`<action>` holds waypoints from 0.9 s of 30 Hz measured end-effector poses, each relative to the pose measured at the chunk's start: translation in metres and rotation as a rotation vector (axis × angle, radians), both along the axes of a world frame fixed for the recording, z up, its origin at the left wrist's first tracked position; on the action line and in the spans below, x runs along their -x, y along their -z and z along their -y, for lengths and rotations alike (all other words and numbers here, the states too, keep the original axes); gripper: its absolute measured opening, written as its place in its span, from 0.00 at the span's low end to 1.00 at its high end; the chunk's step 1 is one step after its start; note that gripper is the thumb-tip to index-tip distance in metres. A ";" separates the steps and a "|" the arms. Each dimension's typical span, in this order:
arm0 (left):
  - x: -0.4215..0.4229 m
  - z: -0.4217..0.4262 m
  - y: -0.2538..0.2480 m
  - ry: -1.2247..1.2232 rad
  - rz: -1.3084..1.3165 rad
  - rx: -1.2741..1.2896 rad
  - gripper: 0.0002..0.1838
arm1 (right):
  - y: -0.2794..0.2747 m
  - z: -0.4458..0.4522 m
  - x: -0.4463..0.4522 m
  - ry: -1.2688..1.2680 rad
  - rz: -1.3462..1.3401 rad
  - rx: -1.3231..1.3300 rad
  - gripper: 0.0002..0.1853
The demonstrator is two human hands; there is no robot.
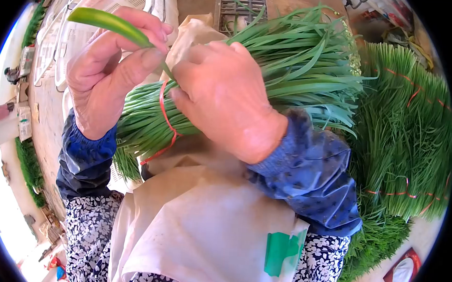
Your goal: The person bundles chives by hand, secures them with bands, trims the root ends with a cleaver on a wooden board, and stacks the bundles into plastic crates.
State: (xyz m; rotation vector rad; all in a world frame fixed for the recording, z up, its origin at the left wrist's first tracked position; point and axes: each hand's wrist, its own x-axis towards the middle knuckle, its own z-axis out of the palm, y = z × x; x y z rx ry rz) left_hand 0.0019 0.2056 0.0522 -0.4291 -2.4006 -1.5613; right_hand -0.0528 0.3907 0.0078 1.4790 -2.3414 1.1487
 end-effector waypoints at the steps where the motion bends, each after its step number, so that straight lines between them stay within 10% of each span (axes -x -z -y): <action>1: -0.001 0.005 -0.002 0.042 -0.010 0.112 0.08 | 0.003 0.004 -0.002 0.031 -0.031 0.025 0.07; 5: 0.002 0.032 0.009 0.120 -0.076 0.306 0.31 | 0.008 0.008 -0.004 0.050 -0.029 -0.025 0.04; 6: -0.005 0.040 0.018 0.121 0.102 0.435 0.52 | 0.001 0.001 -0.004 0.042 -0.041 -0.042 0.05; 8: -0.018 0.042 0.022 0.161 0.461 0.448 0.62 | -0.005 0.000 -0.011 0.057 -0.089 0.008 0.06; 13: -0.017 0.000 0.032 0.253 0.349 0.976 0.59 | -0.020 -0.002 -0.027 0.046 -0.205 -0.094 0.07; 21: -0.002 -0.022 0.034 0.157 0.379 0.933 0.50 | -0.048 -0.010 -0.070 -0.045 -0.130 0.070 0.06; 27: 0.024 -0.029 0.005 0.329 0.760 0.418 0.55 | -0.066 -0.122 0.006 0.168 1.055 0.854 0.08</action>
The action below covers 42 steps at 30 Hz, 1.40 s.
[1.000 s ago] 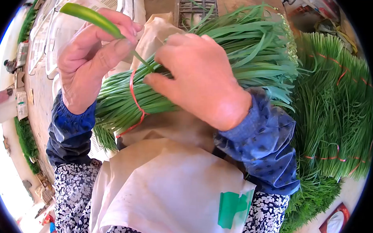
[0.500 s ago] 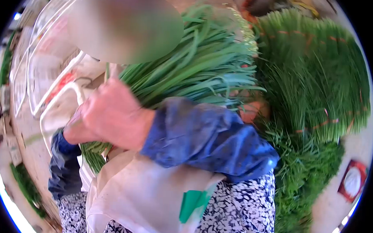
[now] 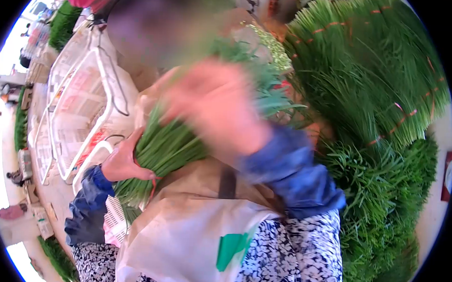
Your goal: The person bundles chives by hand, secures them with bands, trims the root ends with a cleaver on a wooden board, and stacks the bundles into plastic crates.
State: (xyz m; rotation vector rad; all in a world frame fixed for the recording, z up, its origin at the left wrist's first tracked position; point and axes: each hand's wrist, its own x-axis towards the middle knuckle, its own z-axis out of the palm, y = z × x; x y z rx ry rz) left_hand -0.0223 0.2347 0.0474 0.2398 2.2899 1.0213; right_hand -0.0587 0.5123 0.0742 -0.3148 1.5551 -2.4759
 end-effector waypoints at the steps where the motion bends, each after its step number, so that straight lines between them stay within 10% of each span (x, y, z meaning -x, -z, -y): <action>1: -0.004 0.005 0.000 -0.011 -0.106 -0.011 0.57 | 0.018 -0.035 0.026 0.152 -0.111 0.114 0.08; 3: -0.014 -0.001 -0.010 -0.023 -0.204 -0.008 0.58 | 0.051 -0.122 0.072 0.353 0.051 0.682 0.16; 6: -0.027 -0.037 -0.036 0.203 -0.645 0.618 0.60 | 0.086 -0.171 0.075 0.340 0.216 0.713 0.24; 9: -0.033 -0.041 -0.027 0.332 -0.618 0.582 0.56 | 0.101 -0.147 0.036 0.656 0.373 0.341 0.25; 17: -0.005 -0.068 -0.018 0.511 -0.656 0.367 0.53 | 0.034 -0.110 0.009 1.117 -0.674 -0.456 0.13; 20: 0.001 -0.098 0.009 0.545 -0.838 0.462 0.46 | 0.006 -0.042 -0.012 0.617 -0.823 -0.582 0.18; 21: 0.004 -0.100 0.038 0.413 -0.411 -0.332 0.44 | 0.011 -0.021 -0.006 0.252 -0.930 -0.594 0.21; 24: -0.006 -0.101 -0.005 -0.234 0.269 -0.815 0.33 | 0.048 0.010 0.008 -0.244 -0.908 -0.808 0.30; 26: 0.014 -0.058 -0.017 0.711 -0.745 -0.203 0.34 | 0.063 -0.013 0.007 -0.224 -0.904 -0.962 0.33; 29: 0.013 -0.016 -0.029 0.261 -0.475 0.042 0.45 | 0.065 -0.036 -0.008 -0.228 -0.865 -1.139 0.40; 34: -0.008 -0.016 0.004 0.399 -0.361 0.209 0.59 | 0.064 -0.048 -0.036 -0.154 -0.790 -1.353 0.55; 42: -0.005 -0.022 -0.032 0.398 -0.398 0.304 0.55 | 0.026 -0.128 -0.018 -0.037 -0.584 -1.475 0.43</action>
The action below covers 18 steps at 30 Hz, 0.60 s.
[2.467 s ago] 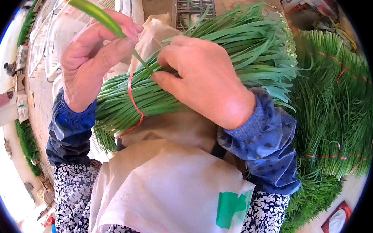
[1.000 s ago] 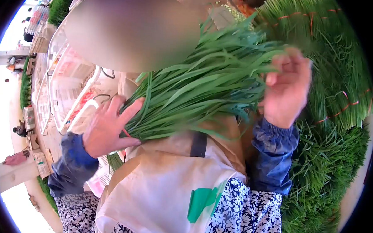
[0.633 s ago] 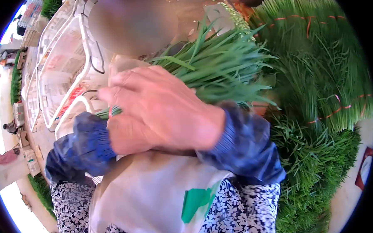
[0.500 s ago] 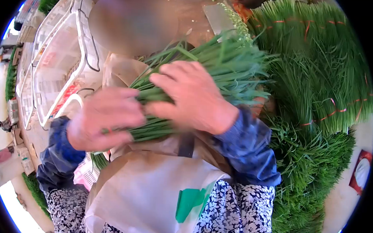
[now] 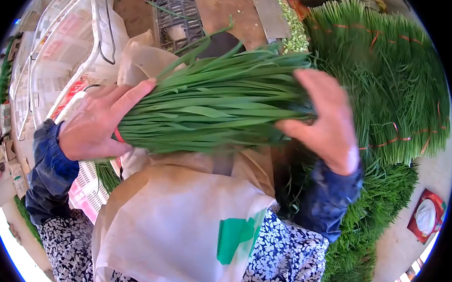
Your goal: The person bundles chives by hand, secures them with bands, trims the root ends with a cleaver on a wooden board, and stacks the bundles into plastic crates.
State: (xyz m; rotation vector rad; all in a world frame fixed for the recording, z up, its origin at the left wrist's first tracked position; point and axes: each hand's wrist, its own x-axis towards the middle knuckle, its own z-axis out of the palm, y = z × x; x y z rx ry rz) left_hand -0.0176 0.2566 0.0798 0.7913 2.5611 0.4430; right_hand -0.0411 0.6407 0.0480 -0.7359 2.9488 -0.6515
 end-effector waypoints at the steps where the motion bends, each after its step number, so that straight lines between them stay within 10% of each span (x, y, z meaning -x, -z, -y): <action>1: 0.003 -0.003 -0.009 0.095 -0.159 0.096 0.54 | -0.020 0.000 0.002 0.016 -0.050 0.022 0.41; 5: 0.009 -0.017 -0.011 0.321 -0.581 0.284 0.41 | -0.080 0.038 0.024 -0.370 0.004 0.437 0.41; 10: -0.017 -0.018 -0.008 0.359 -0.775 0.234 0.31 | 0.027 0.169 0.067 -0.586 0.425 0.655 0.43; 14: -0.099 0.045 0.049 -0.532 -0.157 -0.619 0.19 | 0.048 0.170 0.059 -0.573 0.413 0.552 0.46; 18: -0.108 0.018 0.111 -1.176 0.154 -0.876 0.22 | 0.036 0.168 0.057 -0.603 0.476 0.370 0.53</action>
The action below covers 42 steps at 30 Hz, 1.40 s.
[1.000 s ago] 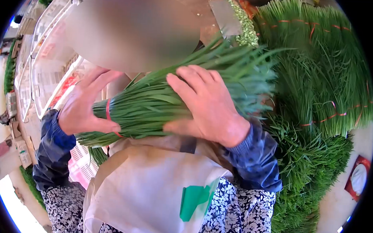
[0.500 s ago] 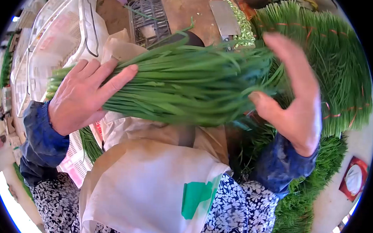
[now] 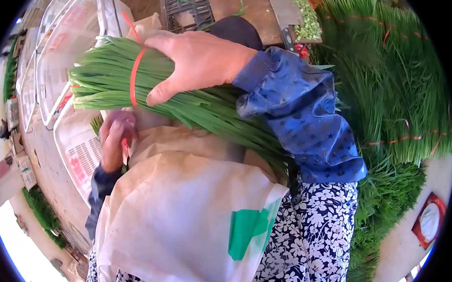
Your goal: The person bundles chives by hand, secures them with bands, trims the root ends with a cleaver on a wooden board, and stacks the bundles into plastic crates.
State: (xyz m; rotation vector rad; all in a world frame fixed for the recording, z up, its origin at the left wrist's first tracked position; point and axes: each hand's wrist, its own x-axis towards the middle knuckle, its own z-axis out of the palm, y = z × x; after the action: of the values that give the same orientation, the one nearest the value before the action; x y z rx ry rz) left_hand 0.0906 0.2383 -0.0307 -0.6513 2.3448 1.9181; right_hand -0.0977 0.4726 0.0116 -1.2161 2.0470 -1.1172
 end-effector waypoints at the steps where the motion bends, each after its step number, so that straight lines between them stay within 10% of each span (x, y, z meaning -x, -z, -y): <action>1: 0.009 -0.001 0.001 0.045 0.038 -0.045 0.23 | 0.000 0.001 0.002 -0.024 0.068 0.050 0.52; 7: 0.062 -0.010 -0.033 0.181 -0.511 -0.046 0.51 | -0.034 -0.020 0.002 0.165 -0.139 0.221 0.53; 13: 0.168 -0.058 -0.048 0.029 -0.813 -0.521 0.47 | -0.104 -0.003 0.017 0.386 -0.443 0.366 0.53; 14: 0.176 -0.071 -0.058 -0.019 -0.826 -0.556 0.45 | -0.106 0.004 0.021 0.457 -0.497 0.265 0.28; 16: 0.191 -0.087 -0.076 -0.004 -0.860 -0.644 0.42 | -0.106 -0.017 0.022 0.530 -0.561 0.174 0.12; 18: 0.196 -0.080 -0.085 0.074 -0.917 -0.679 0.40 | -0.081 -0.030 0.022 0.442 -0.400 0.343 0.54; 26: 0.217 0.045 -0.074 -0.119 -1.142 -0.555 0.35 | 0.005 -0.117 -0.007 0.419 0.111 0.029 0.31; 31: 0.200 0.039 -0.108 -0.392 -1.195 -0.535 0.33 | -0.012 -0.140 0.025 0.520 -0.375 -0.086 0.27; 36: 0.192 0.041 -0.101 -0.283 -1.227 -0.580 0.35 | -0.073 -0.054 0.012 0.590 -0.446 0.777 0.27; 42: 0.172 0.050 -0.095 0.145 -1.194 -0.702 0.40 | -0.062 0.001 0.020 0.401 -0.796 0.349 0.32</action>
State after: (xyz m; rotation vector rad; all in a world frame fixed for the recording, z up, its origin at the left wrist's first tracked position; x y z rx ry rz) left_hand -0.0810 0.1888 0.0645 0.9224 1.5839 3.2494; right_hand -0.1174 0.4714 0.0734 -1.6572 2.8728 -1.3529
